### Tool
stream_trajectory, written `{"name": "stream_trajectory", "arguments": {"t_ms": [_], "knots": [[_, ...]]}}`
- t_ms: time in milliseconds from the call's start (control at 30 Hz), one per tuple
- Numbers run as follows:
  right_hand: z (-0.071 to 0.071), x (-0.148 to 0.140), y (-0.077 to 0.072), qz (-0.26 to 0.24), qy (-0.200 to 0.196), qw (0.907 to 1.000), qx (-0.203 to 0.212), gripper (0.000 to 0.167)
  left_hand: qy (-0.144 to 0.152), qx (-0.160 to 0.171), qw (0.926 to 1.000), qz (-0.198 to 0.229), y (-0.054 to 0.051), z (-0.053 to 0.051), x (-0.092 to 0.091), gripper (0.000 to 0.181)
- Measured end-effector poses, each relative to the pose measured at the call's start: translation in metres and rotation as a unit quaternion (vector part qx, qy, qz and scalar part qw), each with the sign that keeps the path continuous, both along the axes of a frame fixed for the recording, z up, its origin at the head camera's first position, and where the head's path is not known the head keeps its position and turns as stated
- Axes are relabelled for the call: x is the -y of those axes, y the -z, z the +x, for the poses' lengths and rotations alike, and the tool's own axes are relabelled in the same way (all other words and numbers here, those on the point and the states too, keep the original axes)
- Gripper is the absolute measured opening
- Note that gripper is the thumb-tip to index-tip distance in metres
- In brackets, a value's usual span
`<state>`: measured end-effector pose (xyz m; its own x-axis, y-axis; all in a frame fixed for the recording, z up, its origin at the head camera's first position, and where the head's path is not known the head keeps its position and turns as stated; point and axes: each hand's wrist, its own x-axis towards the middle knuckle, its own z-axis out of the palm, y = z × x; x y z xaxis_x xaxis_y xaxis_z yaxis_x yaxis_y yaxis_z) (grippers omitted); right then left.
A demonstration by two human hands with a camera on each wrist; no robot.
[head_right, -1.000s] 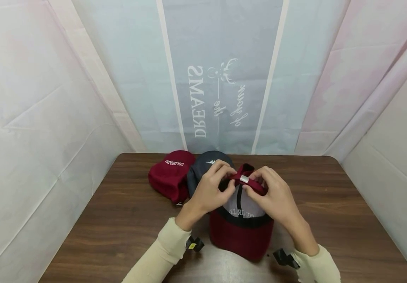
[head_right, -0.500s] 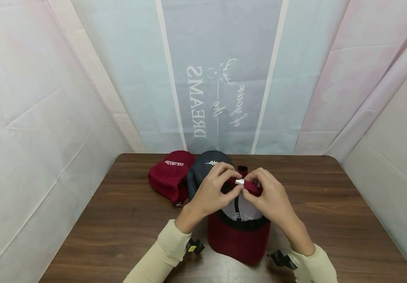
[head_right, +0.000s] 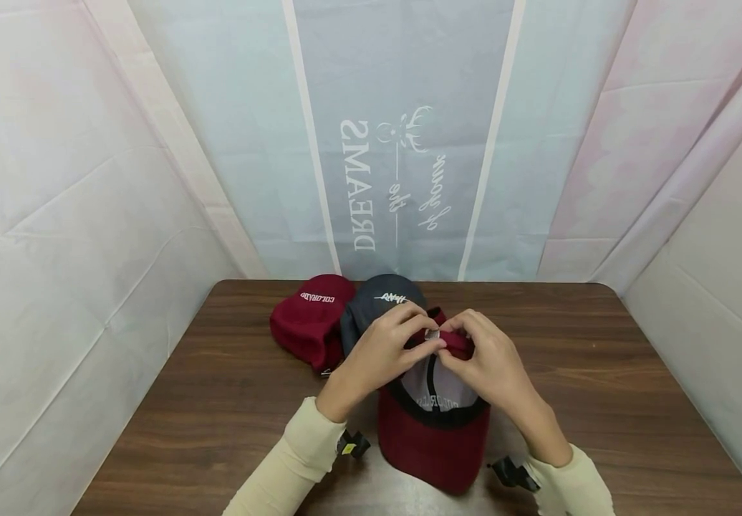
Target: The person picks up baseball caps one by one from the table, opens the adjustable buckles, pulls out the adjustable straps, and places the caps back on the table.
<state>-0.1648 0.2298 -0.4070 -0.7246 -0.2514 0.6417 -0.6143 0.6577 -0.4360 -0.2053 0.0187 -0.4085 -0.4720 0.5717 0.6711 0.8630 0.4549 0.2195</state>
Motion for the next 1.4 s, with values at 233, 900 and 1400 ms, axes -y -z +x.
{"name": "stream_trajectory", "arguments": {"t_ms": [233, 900, 1400], "knots": [[0.0005, 0.0000, -0.0001, -0.001, 0.002, 0.9999, 0.012, 0.036, -0.003, -0.026, 0.9996, -0.015, 0.0032, 0.0009, 0.0002, 0.018], [-0.0016, 0.0017, -0.0007, -0.036, 0.007, 0.9989, 0.030, 0.037, 0.006, 0.019, 0.9986, 0.048, 0.0057, 0.0042, -0.0020, 0.010], [0.0022, 0.0015, -0.0053, -0.089, -0.060, 0.9913, 0.076, 0.035, 0.001, 0.077, 0.9919, 0.102, 0.0083, 0.0068, -0.0007, 0.009]]}}
